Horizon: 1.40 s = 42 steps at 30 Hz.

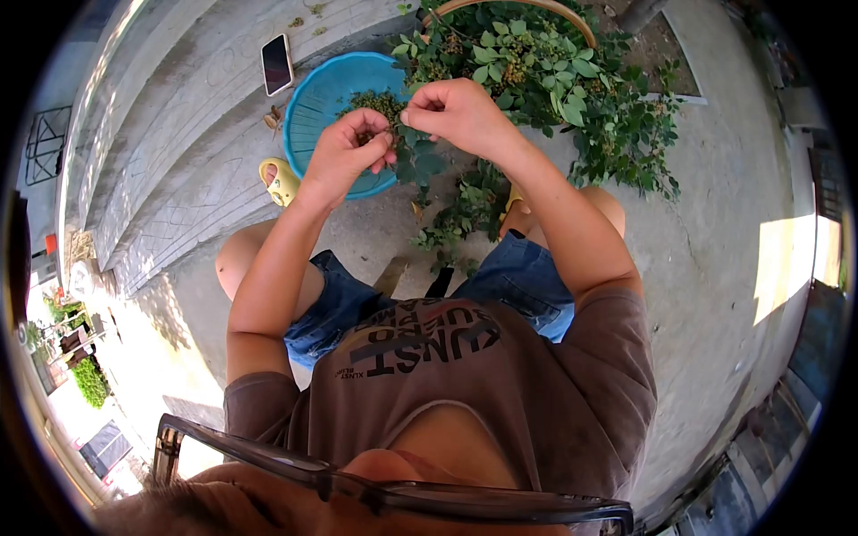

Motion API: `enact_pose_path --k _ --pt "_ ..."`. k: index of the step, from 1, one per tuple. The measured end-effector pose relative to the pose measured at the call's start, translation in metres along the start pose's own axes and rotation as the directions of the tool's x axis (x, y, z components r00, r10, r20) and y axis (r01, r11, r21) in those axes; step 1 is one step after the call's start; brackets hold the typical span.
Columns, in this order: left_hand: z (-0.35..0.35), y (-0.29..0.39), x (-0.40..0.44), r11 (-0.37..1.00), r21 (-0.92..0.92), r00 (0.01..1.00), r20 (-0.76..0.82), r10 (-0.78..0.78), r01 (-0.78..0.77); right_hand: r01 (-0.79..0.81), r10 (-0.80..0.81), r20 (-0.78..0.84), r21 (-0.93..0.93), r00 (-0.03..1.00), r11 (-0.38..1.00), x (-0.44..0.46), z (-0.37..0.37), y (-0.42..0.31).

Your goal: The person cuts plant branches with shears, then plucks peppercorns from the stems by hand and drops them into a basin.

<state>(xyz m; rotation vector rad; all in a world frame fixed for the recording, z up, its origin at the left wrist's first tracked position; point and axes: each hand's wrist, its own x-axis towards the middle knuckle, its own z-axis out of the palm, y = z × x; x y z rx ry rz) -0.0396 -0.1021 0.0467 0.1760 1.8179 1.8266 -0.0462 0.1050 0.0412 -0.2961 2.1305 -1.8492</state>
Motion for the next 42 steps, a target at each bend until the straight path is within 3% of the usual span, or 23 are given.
enact_pose_path --k 4,12,16,26,34,37,39,40,42 --pt "0.001 0.001 0.0 0.999 0.037 1.0 0.001 -0.01 0.009 -0.005 0.005 0.001 0.001 1.0 1.0 0.001 0.0 0.003" --pt "0.001 0.0 0.002 0.96 -0.249 0.99 0.098 -0.105 0.127 -0.039 0.039 -0.034 -0.001 0.999 0.999 0.001 0.002 -0.001" --pt "0.004 0.004 -0.001 0.96 -0.251 0.99 0.102 -0.099 0.122 -0.048 0.048 -0.051 -0.002 0.998 0.999 0.001 0.002 -0.001" --pt "0.002 0.005 -0.002 0.999 0.035 0.998 0.056 -0.026 0.024 -0.037 0.037 0.005 -0.025 0.999 0.999 0.001 -0.002 0.0" --pt "-0.002 -0.001 -0.001 0.984 0.164 0.993 0.108 0.058 -0.075 -0.115 0.095 0.112 0.182 0.989 0.977 0.003 -0.005 0.009" --pt "0.0 -0.003 -0.001 0.987 0.128 0.988 0.131 0.084 -0.101 -0.111 0.085 0.122 0.222 0.989 0.969 0.005 -0.005 0.016" --pt "0.001 -0.004 -0.001 0.996 -0.074 0.99 0.134 -0.035 0.046 -0.135 0.115 0.093 0.246 0.989 0.96 0.002 -0.005 0.01" --pt "0.002 -0.006 0.0 0.996 -0.074 0.991 0.132 -0.033 0.043 -0.158 0.145 0.065 0.27 0.987 0.95 0.001 -0.006 0.007" --pt "0.002 -0.011 0.003 0.936 -0.32 0.981 0.17 -0.094 0.145 -0.143 0.139 0.034 0.27 0.99 0.952 0.001 -0.006 0.007"
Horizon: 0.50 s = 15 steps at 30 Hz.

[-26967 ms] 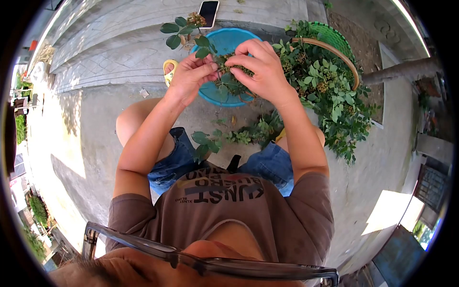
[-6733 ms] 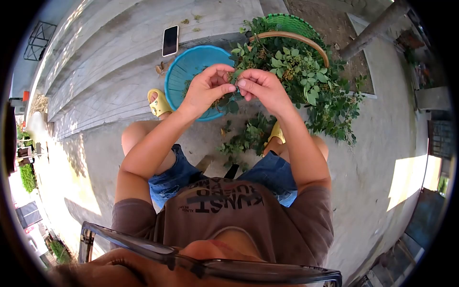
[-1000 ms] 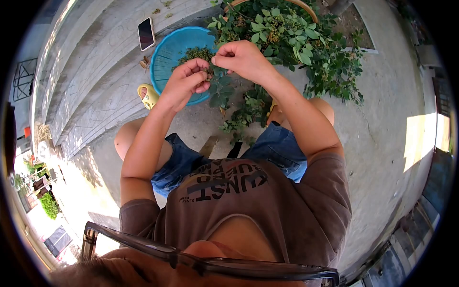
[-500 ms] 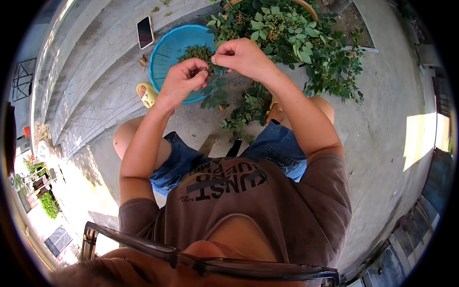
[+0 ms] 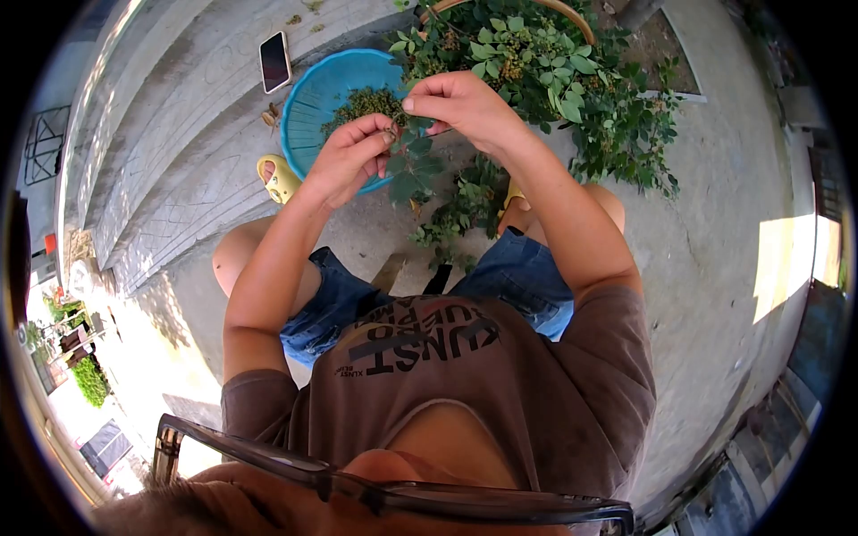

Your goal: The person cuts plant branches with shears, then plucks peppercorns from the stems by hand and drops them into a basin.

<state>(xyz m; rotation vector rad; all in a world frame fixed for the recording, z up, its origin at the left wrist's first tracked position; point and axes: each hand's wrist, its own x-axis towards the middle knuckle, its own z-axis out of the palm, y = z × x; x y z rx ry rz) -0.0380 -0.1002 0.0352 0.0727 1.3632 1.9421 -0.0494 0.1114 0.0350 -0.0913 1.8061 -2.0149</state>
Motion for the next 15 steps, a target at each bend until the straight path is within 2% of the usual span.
enact_pose_path --k 1,3,6,10,14,15 --pt "-0.0011 -0.0005 0.0006 1.0 0.0 1.0 -0.001 0.003 -0.003 0.013 -0.013 -0.031 0.0 0.999 1.0 -0.0001 -0.0004 -0.0003" --pt "-0.0026 -0.0004 0.0013 0.987 -0.163 0.999 0.054 -0.002 0.011 0.012 -0.012 -0.034 0.002 0.999 1.0 -0.0009 -0.0006 -0.0028" --pt "-0.002 0.0026 0.0009 0.971 -0.238 0.995 0.09 0.033 -0.011 0.014 -0.014 -0.031 0.001 0.999 1.0 -0.0008 -0.0015 -0.0026" --pt "-0.0006 0.0044 0.0 0.967 -0.254 0.996 0.087 0.028 -0.005 0.036 -0.036 -0.011 -0.007 0.999 0.999 0.0016 -0.0031 0.0017" --pt "-0.0004 0.0012 0.0014 0.99 -0.141 1.0 -0.008 -0.005 0.004 0.044 -0.044 -0.017 -0.005 0.999 0.999 0.0007 -0.0021 0.0022" --pt "0.0009 0.0024 0.002 0.994 -0.111 0.999 -0.041 -0.018 0.014 0.073 -0.074 -0.015 -0.067 0.997 0.995 -0.0005 -0.0018 0.0016"
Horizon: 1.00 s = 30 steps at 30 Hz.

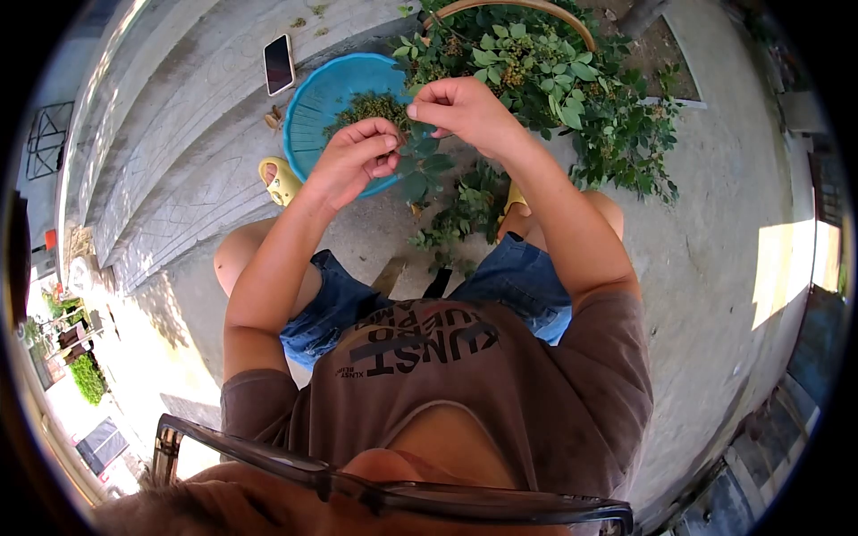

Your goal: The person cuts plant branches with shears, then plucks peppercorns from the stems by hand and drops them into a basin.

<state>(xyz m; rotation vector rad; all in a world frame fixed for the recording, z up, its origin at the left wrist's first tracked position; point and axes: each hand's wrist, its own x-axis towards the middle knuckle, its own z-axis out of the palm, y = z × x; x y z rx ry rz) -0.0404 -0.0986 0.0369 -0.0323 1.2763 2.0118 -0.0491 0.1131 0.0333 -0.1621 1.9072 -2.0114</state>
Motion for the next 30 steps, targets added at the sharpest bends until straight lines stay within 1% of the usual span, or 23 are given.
enact_pose_path --k 1,2,3,6,7,8,9,10,12,14,16,17,18,20,21,22,24,25,26,27,28,29,30 --pt "0.0 -0.001 0.001 1.0 0.004 1.0 -0.004 0.014 -0.014 0.037 -0.037 0.005 -0.064 0.999 0.997 -0.001 0.001 -0.002" --pt "-0.002 -0.003 0.002 0.999 0.034 1.0 -0.01 -0.024 0.024 0.03 -0.029 0.007 -0.178 1.0 0.984 -0.002 0.002 -0.003" --pt "-0.006 -0.005 0.007 0.996 0.071 0.998 -0.018 -0.055 0.056 0.095 -0.1 0.002 -0.316 0.995 0.944 -0.005 0.005 -0.005" --pt "-0.02 -0.011 0.021 0.96 0.193 0.979 -0.062 -0.194 0.203 0.315 -0.348 0.077 -0.636 0.934 0.705 -0.007 0.012 0.005" --pt "-0.028 -0.013 0.028 0.963 0.2 0.983 -0.077 -0.168 0.18 0.329 -0.377 0.084 -0.683 0.922 0.652 -0.006 0.014 0.009" --pt "-0.036 -0.013 0.034 0.941 0.216 0.965 -0.05 -0.257 0.261 0.335 -0.402 0.088 -0.726 0.911 0.6 -0.005 0.016 0.013" --pt "-0.044 -0.015 0.041 0.909 0.234 0.937 -0.022 -0.35 0.345 0.32 -0.406 0.07 -0.74 0.911 0.592 -0.004 0.016 0.015" --pt "-0.043 -0.01 0.047 0.91 0.24 0.94 -0.033 -0.34 0.338 0.335 -0.418 0.077 -0.735 0.905 0.589 -0.002 0.014 0.017" --pt "-0.042 -0.002 0.063 0.92 0.164 0.934 -0.03 -0.355 0.355 0.247 -0.388 -0.038 -0.713 0.921 0.657 0.003 0.007 0.019" --pt "-0.061 0.001 0.087 0.936 0.108 0.942 -0.034 -0.335 0.336 0.237 -0.381 -0.068 -0.68 0.922 0.694 0.004 0.001 0.011" --pt "-0.088 0.004 0.115 0.954 0.136 0.96 -0.121 -0.252 0.268 0.242 -0.382 -0.095 -0.628 0.919 0.74 0.004 -0.003 0.0" --pt "-0.101 0.009 0.128 0.969 0.083 0.96 -0.179 -0.214 0.231 0.201 -0.285 -0.034 -0.628 0.958 0.752 0.002 -0.005 -0.004" --pt "-0.117 0.016 0.141 0.986 0.035 0.958 -0.243 -0.15 0.163 0.195 -0.279 -0.037 -0.627 0.96 0.754 0.002 -0.005 0.002" --pt "-0.169 0.024 0.178 0.999 -0.028 0.942 -0.336 -0.023 0.015 0.272 -0.198 0.187 -0.714 0.962 0.646 0.003 -0.008 0.017" --pt "-0.185 0.035 0.19 0.996 -0.052 0.901 -0.431 0.046 -0.075 0.298 -0.163 0.25 -0.751 0.954 0.59 0.003 -0.006 0.016" --pt "-0.208 0.044 0.207 0.986 -0.093 0.862 -0.502 0.076 -0.141 0.266 -0.145 0.224 -0.759 0.964 0.594 0.004 -0.005 0.02" --pt "-0.244 0.069 0.236 0.977 -0.087 0.734 -0.673 0.087 -0.195 0.314 -0.103 0.315 -0.75 0.943 0.581 0.003 -0.004 0.033" --pt "-0.266 0.08 0.252 0.967 -0.092 0.698 -0.709 0.103 -0.237 0.314 -0.071 0.337 -0.752 0.939 0.58 0.003 -0.007 0.042" --pt "-0.276 0.093 0.26 0.949 -0.094 0.655 -0.743 0.133 -0.3 0.276 -0.053 0.303 -0.766 0.952 0.581 0.003 -0.008 0.045" --pt "-0.3 0.103 0.273 0.923 -0.141 0.647 -0.75 0.137 -0.359 0.294 -0.016 0.351 -0.756 0.936 0.585 0.002 -0.01 0.048" --pt "-0.316 0.111 0.282 0.924 -0.08 0.63 -0.753 0.19 -0.375 0.316 0.017 0.403 -0.742 0.915 0.591 0.002 -0.012 0.05" --pt "-0.271 0.134 0.264 0.968 -0.04 0.565 -0.818 0.111 -0.247 0.319 0.041 0.431 -0.725 0.901 0.611 0.002 -0.014 0.054" --pt "-0.272 0.136 0.267 0.971 -0.048 0.577 -0.811 0.098 -0.232 0.299 0.052 0.416 -0.73 0.908 0.615 0.002 -0.015 0.052"
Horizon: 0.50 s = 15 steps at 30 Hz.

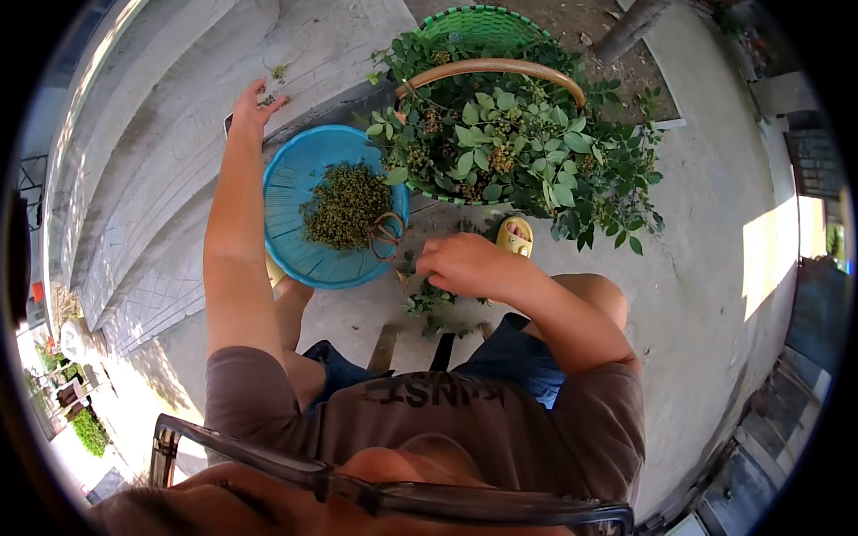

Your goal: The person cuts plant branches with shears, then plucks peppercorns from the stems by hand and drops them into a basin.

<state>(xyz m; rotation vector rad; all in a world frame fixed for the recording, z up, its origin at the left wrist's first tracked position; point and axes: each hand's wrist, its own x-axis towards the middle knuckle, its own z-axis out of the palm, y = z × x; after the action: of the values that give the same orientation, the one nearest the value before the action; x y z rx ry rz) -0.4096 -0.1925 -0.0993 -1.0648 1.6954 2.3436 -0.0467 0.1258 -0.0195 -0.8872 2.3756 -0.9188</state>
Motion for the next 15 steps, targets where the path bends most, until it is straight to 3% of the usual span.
enact_pose_path --k 2,7,8,9,10,12,15 --pt "-0.004 0.013 -0.01 0.987 0.154 0.975 0.223 0.009 -0.045 0.002 0.002 -0.064 0.07 0.998 0.998 0.0 -0.009 -0.006" --pt "0.017 -0.022 -0.07 0.982 0.154 0.97 0.23 0.074 -0.112 -0.083 0.084 -0.203 0.013 0.976 0.996 -0.003 -0.028 0.001" --pt "0.021 -0.034 -0.088 0.976 0.106 0.931 0.334 0.147 -0.192 -0.092 0.092 -0.21 0.013 0.973 0.996 -0.007 -0.036 0.005" --pt "0.025 -0.046 -0.106 0.963 0.049 0.876 0.429 0.22 -0.266 -0.117 0.108 -0.319 -0.01 0.941 0.993 -0.012 -0.045 0.01" --pt "0.035 -0.059 -0.132 0.953 0.032 0.834 0.492 0.249 -0.303 -0.143 0.117 -0.424 -0.03 0.898 0.989 -0.017 -0.055 0.014" --pt "0.053 -0.087 -0.187 0.934 0.022 0.711 0.655 0.256 -0.356 -0.268 0.32 -0.583 0.177 0.747 0.947 -0.031 -0.08 0.018" --pt "0.079 -0.123 -0.246 0.813 0.204 0.542 0.826 0.157 -0.546 -0.266 0.462 -0.731 0.378 0.502 0.887 -0.054 -0.106 0.044"
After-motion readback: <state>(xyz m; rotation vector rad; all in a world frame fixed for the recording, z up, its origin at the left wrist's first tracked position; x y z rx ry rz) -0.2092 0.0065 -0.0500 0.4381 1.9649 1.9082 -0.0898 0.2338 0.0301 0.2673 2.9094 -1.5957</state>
